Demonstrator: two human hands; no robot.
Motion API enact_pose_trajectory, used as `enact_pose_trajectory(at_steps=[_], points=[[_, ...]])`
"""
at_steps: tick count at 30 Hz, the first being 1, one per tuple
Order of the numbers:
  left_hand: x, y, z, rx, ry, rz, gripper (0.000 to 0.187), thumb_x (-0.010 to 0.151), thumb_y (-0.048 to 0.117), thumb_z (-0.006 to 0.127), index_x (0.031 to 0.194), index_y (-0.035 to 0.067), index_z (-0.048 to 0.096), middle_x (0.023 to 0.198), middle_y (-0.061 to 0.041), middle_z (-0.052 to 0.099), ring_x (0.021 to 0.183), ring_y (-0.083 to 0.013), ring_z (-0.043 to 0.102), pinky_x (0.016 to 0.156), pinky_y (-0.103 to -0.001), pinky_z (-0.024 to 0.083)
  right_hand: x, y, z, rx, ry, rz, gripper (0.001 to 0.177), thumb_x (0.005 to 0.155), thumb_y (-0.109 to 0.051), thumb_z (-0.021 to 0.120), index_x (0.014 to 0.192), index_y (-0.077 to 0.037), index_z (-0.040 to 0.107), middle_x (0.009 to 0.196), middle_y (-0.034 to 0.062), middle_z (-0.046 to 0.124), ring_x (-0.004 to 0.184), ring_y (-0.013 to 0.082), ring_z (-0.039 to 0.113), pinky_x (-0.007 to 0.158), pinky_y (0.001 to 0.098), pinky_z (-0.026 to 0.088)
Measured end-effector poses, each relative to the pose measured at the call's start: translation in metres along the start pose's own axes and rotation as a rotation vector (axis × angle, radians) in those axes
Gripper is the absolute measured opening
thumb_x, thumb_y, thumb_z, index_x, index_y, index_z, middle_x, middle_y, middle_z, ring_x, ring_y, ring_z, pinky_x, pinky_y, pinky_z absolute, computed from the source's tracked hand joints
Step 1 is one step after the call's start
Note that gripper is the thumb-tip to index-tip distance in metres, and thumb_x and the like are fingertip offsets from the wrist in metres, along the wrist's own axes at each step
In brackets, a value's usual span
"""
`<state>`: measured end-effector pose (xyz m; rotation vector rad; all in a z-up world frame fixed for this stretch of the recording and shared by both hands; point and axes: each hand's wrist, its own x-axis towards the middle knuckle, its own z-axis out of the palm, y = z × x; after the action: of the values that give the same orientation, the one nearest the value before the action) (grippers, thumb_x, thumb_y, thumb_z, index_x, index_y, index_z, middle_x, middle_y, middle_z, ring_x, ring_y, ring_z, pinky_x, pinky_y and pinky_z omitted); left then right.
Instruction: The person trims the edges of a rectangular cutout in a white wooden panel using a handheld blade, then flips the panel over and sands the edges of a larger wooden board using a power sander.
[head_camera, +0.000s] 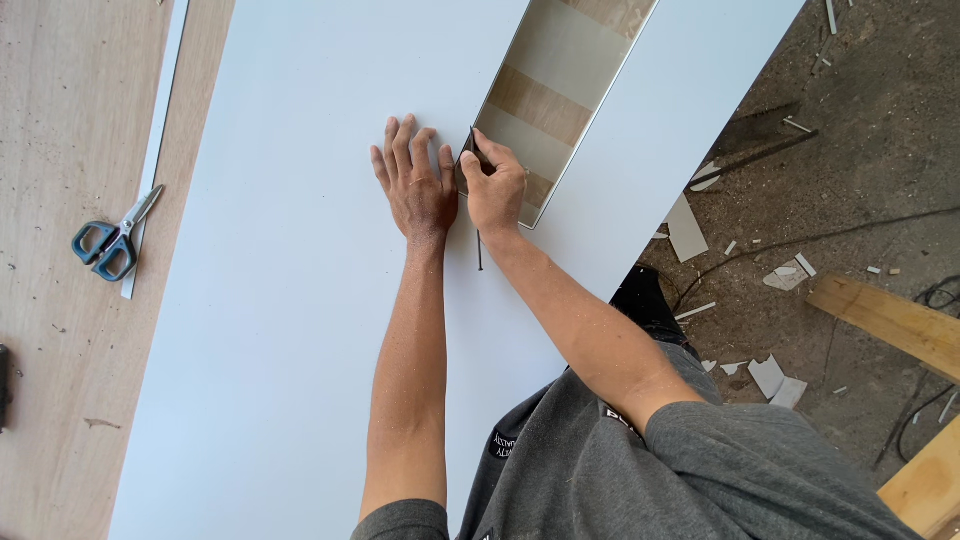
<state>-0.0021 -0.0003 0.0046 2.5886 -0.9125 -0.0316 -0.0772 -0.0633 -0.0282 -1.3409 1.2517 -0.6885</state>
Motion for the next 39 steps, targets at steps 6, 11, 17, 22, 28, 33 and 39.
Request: enact_pose_trajectory(at_steps=[6,11,17,22,28,33,39], points=[[0.001,0.002,-0.005,-0.011,-0.016,-0.017,0.027,0.108,0.045,0.051,0.126,0.026,0.055,0.152,0.003,0.045,0.152,-0.0200,0.030,0.129,-0.054,0.017,0.028,-0.007,0.006,-0.003,0.094,0.009,0.034,0.089,-0.019,0.075,0.123,-0.019,0.075,0.106,0.0137,0.074,0.070,0.0170,0.074,0.054,0.0240,0.065],[0.002,0.005,-0.007,-0.016,-0.021,-0.016,0.027,0.108,0.044,0.053,0.127,0.025,0.055,0.153,0.002,0.045,0.153,-0.0209,0.030,0.128,-0.054,0.017,0.043,-0.021,0.000,-0.133,0.081,-0.019,0.035,0.090,-0.026,0.074,0.125,-0.027,0.074,0.112,0.0054,0.073,0.097,0.0219,0.075,0.081,0.0356,0.067],[0.000,0.008,-0.012,-0.075,0.103,0.071,0.026,0.107,0.031,0.051,0.125,0.016,0.061,0.152,-0.006,0.051,0.150,-0.0281,0.038,0.125,-0.059,0.023,0.049,-0.045,0.003,-0.148,0.112,-0.094,0.034,0.092,-0.023,0.070,0.124,-0.013,0.075,0.108,0.0038,0.073,0.099,0.0183,0.072,0.088,0.0307,0.058],[0.001,0.010,-0.014,-0.086,0.096,0.062,0.025,0.106,0.029,0.054,0.127,0.016,0.060,0.153,-0.004,0.051,0.150,-0.0268,0.038,0.126,-0.058,0.022,0.076,-0.061,-0.003,-0.089,0.121,-0.017,0.036,0.092,-0.023,0.065,0.124,-0.010,0.075,0.117,0.0051,0.076,0.111,0.0204,0.072,0.098,0.0323,0.059],[0.004,0.013,-0.015,-0.088,0.100,0.062,0.026,0.104,0.027,0.056,0.126,0.016,0.060,0.152,-0.005,0.051,0.150,-0.0282,0.039,0.125,-0.058,0.024,0.067,-0.048,-0.005,-0.196,0.105,-0.179,0.033,0.090,-0.023,0.069,0.121,-0.012,0.076,0.106,0.0056,0.077,0.102,0.0209,0.072,0.096,0.0353,0.056],[0.006,0.013,-0.018,-0.082,0.073,0.055,0.027,0.103,0.030,0.057,0.126,0.016,0.059,0.152,-0.004,0.051,0.151,-0.0273,0.037,0.126,-0.059,0.022,0.098,-0.065,-0.008,-0.186,0.111,-0.120,0.035,0.092,-0.024,0.067,0.124,-0.012,0.074,0.107,0.0017,0.077,0.097,0.0184,0.072,0.088,0.0337,0.059],[0.003,0.014,-0.016,-0.071,0.069,0.061,0.029,0.102,0.032,0.058,0.126,0.016,0.059,0.151,-0.005,0.052,0.150,-0.0277,0.038,0.125,-0.059,0.022,0.095,-0.058,-0.015,-0.198,0.050,-0.169,0.033,0.092,-0.022,0.068,0.124,-0.013,0.075,0.109,0.0025,0.075,0.093,0.0171,0.069,0.092,0.0323,0.056]])
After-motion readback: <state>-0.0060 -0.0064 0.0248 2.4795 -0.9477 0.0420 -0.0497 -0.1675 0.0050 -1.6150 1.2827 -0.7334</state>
